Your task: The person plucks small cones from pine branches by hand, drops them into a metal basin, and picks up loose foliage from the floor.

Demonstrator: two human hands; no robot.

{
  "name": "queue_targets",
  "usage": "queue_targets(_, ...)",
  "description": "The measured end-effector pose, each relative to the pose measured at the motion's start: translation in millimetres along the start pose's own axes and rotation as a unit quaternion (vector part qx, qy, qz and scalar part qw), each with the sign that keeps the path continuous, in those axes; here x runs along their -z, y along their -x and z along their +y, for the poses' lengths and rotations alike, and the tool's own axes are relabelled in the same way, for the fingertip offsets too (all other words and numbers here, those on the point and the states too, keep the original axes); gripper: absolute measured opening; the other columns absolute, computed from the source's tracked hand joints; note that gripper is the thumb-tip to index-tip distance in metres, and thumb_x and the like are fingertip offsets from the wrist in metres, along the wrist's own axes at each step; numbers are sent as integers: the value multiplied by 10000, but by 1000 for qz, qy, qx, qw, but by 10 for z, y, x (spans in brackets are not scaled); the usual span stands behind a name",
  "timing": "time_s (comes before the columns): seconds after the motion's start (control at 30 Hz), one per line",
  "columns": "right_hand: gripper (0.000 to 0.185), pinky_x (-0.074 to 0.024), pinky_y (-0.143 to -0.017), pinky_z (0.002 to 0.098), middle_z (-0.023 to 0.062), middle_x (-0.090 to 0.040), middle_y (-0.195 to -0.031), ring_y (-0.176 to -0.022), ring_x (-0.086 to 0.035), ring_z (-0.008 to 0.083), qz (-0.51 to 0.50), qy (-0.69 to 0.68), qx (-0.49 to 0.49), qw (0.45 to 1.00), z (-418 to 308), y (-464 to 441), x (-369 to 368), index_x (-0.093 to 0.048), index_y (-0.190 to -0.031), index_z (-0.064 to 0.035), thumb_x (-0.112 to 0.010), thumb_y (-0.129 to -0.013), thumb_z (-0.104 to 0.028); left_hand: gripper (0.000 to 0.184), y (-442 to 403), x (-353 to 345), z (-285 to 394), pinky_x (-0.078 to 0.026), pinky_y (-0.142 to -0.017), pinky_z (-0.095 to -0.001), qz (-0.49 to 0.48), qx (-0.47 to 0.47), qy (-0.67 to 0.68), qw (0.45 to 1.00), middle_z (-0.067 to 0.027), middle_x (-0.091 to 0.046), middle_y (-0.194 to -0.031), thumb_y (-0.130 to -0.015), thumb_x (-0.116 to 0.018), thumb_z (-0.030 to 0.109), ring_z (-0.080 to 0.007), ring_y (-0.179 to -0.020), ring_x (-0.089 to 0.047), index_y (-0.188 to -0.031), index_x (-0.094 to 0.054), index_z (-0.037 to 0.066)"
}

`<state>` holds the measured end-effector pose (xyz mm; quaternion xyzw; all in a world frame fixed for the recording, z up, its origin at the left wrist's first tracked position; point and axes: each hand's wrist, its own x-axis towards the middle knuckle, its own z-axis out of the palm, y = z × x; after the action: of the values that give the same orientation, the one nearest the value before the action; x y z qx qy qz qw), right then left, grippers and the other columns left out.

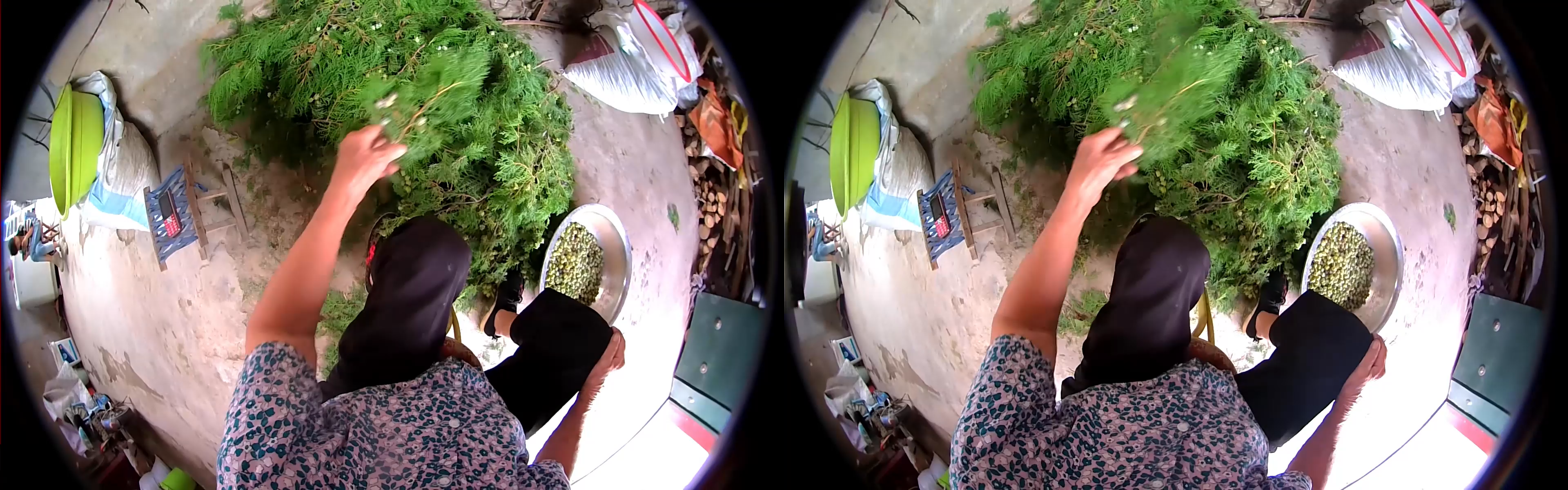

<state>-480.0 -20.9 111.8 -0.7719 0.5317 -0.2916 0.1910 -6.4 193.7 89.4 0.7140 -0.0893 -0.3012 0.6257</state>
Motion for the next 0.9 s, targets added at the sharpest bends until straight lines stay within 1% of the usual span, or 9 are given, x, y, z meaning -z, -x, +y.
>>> queue_targets(0.03, 328, -427, -726, 312, 123, -595, -833, -752, -533, 217, -2, -1, -4, 1000, -25, -1, -13, -593, -945, 29, -404, -901, -235, 244, -126, -52, -3, -494, -558, -232, -53, 13, -18, 998, -85, -585, -859, -784, -618, 102, -164, -725, -621, -979, -551, -29)
queue_targets(0.17, 360, -428, -766, 358, 154, -606, -875, -808, -559, 281, -27, 21, -12, 999, -235, -6, -29, -597, -950, 20, -388, -895, -269, 376, -259, -104, -237, -505, -605, -247, -16, -105, 126, 986, -157, -545, -1109, -800, -583, 41, -210, -778, -627, -1157, -491, -33)
queue_targets(0.27, 379, -423, -768, 356, 144, -597, -892, -814, -542, 270, -36, 21, 9, 999, -190, -29, -51, -591, -955, 21, -379, -900, -289, 282, -82, 332, -547, -495, -617, -251, 59, -84, 119, 988, -116, -600, -979, -791, -569, 42, -186, -761, -625, -1063, -554, -32)
queue_targets(0.3, 325, -427, -765, 334, 151, -585, -927, -822, -545, 274, -56, 44, 18, 997, -194, -17, -32, -568, -1006, 31, -368, -907, -205, 260, 19, 534, -712, -490, -616, -246, 94, -67, 101, 988, -108, -608, -945, -792, -560, 50, -176, -748, -625, -1039, -568, -30)
queue_targets(0.37, 325, -438, -769, 345, 172, -580, -960, -852, -553, 292, -48, 116, 109, 986, -61, -36, -25, -560, -1021, 24, -356, -906, -201, 226, 239, 958, -1171, -461, -562, -234, 176, -32, 55, 982, -72, -610, -813, -781, -527, 72, -146, -662, -605, -967, -595, -37)
queue_targets(0.47, 358, -437, -777, 364, 155, -586, -940, -862, -557, 279, -55, 126, 45, 990, -114, -55, -25, -569, -1008, 14, -347, -907, -248, 225, 612, 1564, -2245, -460, -543, -240, 306, 82, 48, 947, -90, -610, -742, -751, -542, 96, -144, -651, -604, -915, -618, -38)
queue_targets(0.57, 384, -444, -770, 374, 137, -585, -931, -857, -563, 277, -63, 158, 7, 985, -178, -46, -39, -560, -1000, 1, -326, -920, -293, 208, 974, 1913, -3190, -444, -518, -226, 272, 152, 24, 950, -62, -573, -681, -733, -569, 75, -145, -570, -542, -906, -599, -36)
queue_targets(0.73, 299, -474, -772, 359, 139, -605, -995, -867, -589, 261, -80, 297, 143, 941, 304, -142, 293, -570, -1046, 13, -424, -868, -177, 178, 932, 1568, -3607, -463, -473, -246, 299, 271, 71, 912, -68, -580, -663, -748, -547, 15, -154, -527, -560, -911, -600, -31)
queue_targets(0.9, 241, -498, -748, 344, 134, -606, -998, -834, -611, 253, -80, 408, 192, 889, 93, -78, 257, -556, -1032, 6, -486, -849, -133, 182, 462, 1366, -3946, -468, -470, -249, 273, 224, 78, 932, -81, -592, -671, -795, -493, 17, -149, -528, -568, -934, -608, -2)
